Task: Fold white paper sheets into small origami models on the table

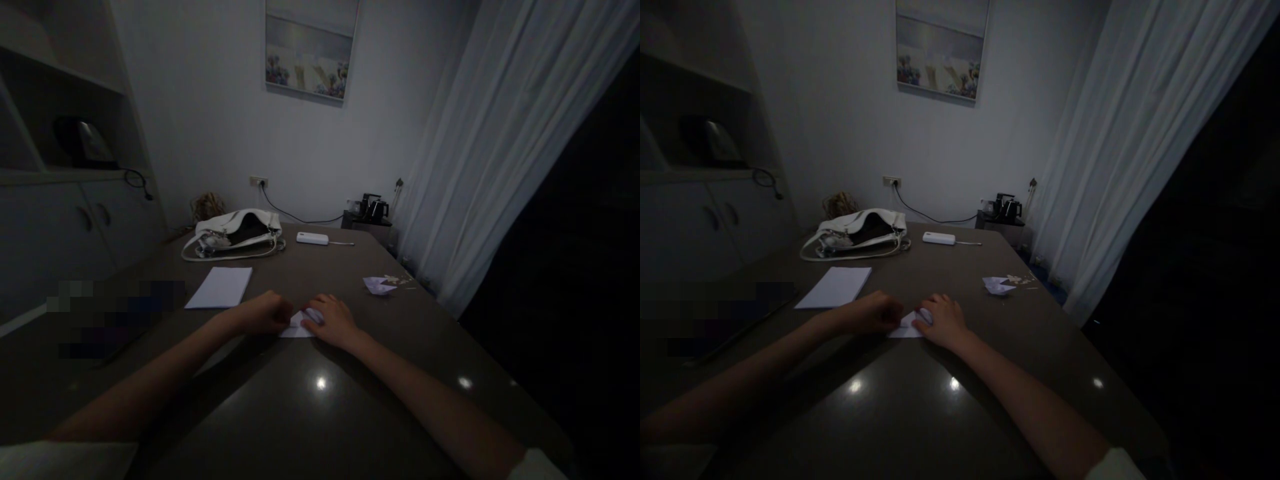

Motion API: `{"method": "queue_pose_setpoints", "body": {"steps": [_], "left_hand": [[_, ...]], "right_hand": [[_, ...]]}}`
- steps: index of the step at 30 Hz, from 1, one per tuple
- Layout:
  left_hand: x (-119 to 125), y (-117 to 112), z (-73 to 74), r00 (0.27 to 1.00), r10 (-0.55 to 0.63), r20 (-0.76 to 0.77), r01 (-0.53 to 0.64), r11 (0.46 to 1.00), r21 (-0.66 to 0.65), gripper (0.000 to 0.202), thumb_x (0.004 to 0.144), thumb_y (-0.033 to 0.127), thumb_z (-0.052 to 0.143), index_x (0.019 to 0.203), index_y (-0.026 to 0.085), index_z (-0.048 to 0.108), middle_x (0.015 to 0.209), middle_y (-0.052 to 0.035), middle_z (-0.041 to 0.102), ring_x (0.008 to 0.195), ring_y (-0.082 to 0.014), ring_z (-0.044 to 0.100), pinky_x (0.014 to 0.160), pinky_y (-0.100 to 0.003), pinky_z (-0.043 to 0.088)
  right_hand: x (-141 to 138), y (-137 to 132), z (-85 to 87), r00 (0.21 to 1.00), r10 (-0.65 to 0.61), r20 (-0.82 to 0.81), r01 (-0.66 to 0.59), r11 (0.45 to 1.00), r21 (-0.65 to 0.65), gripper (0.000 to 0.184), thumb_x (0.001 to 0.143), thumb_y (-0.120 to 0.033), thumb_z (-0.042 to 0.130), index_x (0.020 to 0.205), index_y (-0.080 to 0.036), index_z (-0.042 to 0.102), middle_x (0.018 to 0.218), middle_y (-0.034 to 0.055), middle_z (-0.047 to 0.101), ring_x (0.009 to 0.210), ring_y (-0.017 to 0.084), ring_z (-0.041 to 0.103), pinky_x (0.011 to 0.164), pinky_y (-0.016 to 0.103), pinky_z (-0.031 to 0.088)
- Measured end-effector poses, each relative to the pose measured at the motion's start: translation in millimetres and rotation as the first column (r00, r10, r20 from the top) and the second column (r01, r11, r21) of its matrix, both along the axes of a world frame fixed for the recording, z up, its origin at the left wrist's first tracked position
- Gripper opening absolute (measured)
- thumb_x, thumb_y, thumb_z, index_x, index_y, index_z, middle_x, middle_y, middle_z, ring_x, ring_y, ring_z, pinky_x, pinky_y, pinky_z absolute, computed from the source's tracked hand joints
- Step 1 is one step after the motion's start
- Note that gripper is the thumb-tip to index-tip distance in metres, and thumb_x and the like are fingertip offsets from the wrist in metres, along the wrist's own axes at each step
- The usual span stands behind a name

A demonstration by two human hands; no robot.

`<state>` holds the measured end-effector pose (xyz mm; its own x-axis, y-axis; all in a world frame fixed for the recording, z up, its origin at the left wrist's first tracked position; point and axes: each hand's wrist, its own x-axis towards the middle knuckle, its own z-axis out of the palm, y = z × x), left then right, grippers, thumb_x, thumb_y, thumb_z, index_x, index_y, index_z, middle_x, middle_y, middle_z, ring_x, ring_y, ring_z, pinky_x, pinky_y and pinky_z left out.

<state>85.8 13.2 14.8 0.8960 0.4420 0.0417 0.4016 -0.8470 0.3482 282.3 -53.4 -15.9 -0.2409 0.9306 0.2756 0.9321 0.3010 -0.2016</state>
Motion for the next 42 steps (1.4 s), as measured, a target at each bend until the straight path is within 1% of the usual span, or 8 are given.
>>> {"method": "queue_pose_setpoints", "body": {"steps": [8, 18, 22, 28, 33, 36, 39, 42], "left_hand": [[7.3, -8.1, -3.3, 0.998, 0.052, -0.024, -0.049, 0.992, 0.118, 0.007, 0.064, 0.01, 0.053, 0.063, 0.016, 0.058, 0.057, 0.0011, 0.06, 0.051, -0.0104, 0.053, 0.048, -0.018, 0.034], [10.8, -17.0, -0.4, 0.987, 0.127, -0.097, -0.101, 0.966, 0.239, 0.009, 0.067, 0.01, 0.055, 0.069, 0.017, 0.06, 0.071, -0.0055, 0.067, 0.062, -0.0161, 0.061, 0.053, -0.021, 0.04], [9.3, -20.5, 1.8, 0.984, 0.156, -0.083, -0.129, 0.955, 0.266, 0.011, 0.069, 0.011, 0.053, 0.075, 0.017, 0.059, 0.072, -0.0052, 0.067, 0.063, -0.0173, 0.062, 0.054, -0.022, 0.042], [13.8, -25.1, -0.1, 0.973, 0.19, -0.133, -0.146, 0.946, 0.29, 0.021, 0.074, 0.011, 0.052, 0.093, 0.017, 0.06, 0.087, -0.0093, 0.068, 0.077, -0.0217, 0.065, 0.063, -0.026, 0.047], [15.0, -25.8, -7.1, 0.945, 0.316, -0.086, -0.284, 0.921, 0.266, 0.018, 0.072, 0.01, 0.051, 0.086, 0.015, 0.061, 0.087, -0.0139, 0.067, 0.084, -0.027, 0.063, 0.067, -0.03, 0.046], [12.0, -25.7, -5.0, 0.937, 0.342, -0.073, -0.32, 0.923, 0.215, 0.015, 0.073, 0.01, 0.05, 0.081, 0.015, 0.061, 0.083, -0.0123, 0.068, 0.079, -0.024, 0.064, 0.063, -0.027, 0.045], [8.7, -23.3, -1.5, 0.937, 0.339, -0.082, -0.327, 0.937, 0.125, 0.011, 0.077, 0.02, 0.051, 0.077, 0.016, 0.062, 0.075, -0.0065, 0.068, 0.068, -0.0179, 0.063, 0.056, -0.022, 0.041], [7.1, -18.2, -2.3, 0.931, 0.358, -0.075, -0.354, 0.933, 0.07, 0.021, 0.081, 0.031, 0.048, 0.076, 0.016, 0.062, 0.075, -0.0064, 0.069, 0.067, -0.017, 0.063, 0.054, -0.022, 0.039]], "right_hand": [[-0.9, -1.4, -0.4, 1.0, -0.012, -0.009, 0.012, 1.0, 0.004, 0.033, 0.08, -0.044, 0.056, 0.109, -0.028, 0.058, 0.107, 0.0041, 0.055, 0.101, 0.022, 0.047, 0.08, 0.034, 0.036], [-2.4, -1.3, 0.5, 1.0, -0.028, 0.003, 0.028, 1.0, -0.008, 0.035, 0.079, -0.046, 0.056, 0.108, -0.028, 0.057, 0.108, 0.0045, 0.055, 0.102, 0.022, 0.047, 0.081, 0.034, 0.036], [-1.5, -1.7, -0.2, 1.0, -0.022, -0.003, 0.022, 1.0, 0.003, 0.034, 0.079, -0.045, 0.055, 0.109, -0.028, 0.056, 0.108, 0.0042, 0.055, 0.102, 0.022, 0.047, 0.081, 0.035, 0.036], [-1.4, -0.5, 1.1, 1.0, -0.024, -0.001, 0.024, 0.999, -0.025, 0.036, 0.079, -0.047, 0.055, 0.11, -0.028, 0.056, 0.109, 0.0048, 0.054, 0.102, 0.022, 0.047, 0.082, 0.035, 0.036], [-1.9, -1.0, 2.3, 1.0, -0.028, -0.014, 0.028, 0.999, -0.028, 0.035, 0.078, -0.046, 0.057, 0.108, -0.028, 0.056, 0.107, 0.0042, 0.055, 0.102, 0.022, 0.047, 0.082, 0.035, 0.036], [-2.0, -1.3, 1.9, 0.999, -0.038, -0.016, 0.037, 0.999, -0.03, 0.035, 0.078, -0.046, 0.057, 0.108, -0.028, 0.056, 0.108, 0.0042, 0.054, 0.102, 0.022, 0.046, 0.081, 0.035, 0.036], [-1.9, -1.4, 1.5, 0.999, -0.038, -0.017, 0.038, 0.999, -0.023, 0.034, 0.078, -0.046, 0.057, 0.107, -0.028, 0.056, 0.109, 0.0038, 0.054, 0.102, 0.022, 0.046, 0.081, 0.035, 0.035], [-1.9, -1.3, 1.3, 0.999, -0.032, -0.024, 0.031, 0.999, -0.025, 0.033, 0.079, -0.045, 0.056, 0.107, -0.028, 0.057, 0.109, 0.0038, 0.054, 0.102, 0.022, 0.046, 0.08, 0.034, 0.035]]}}
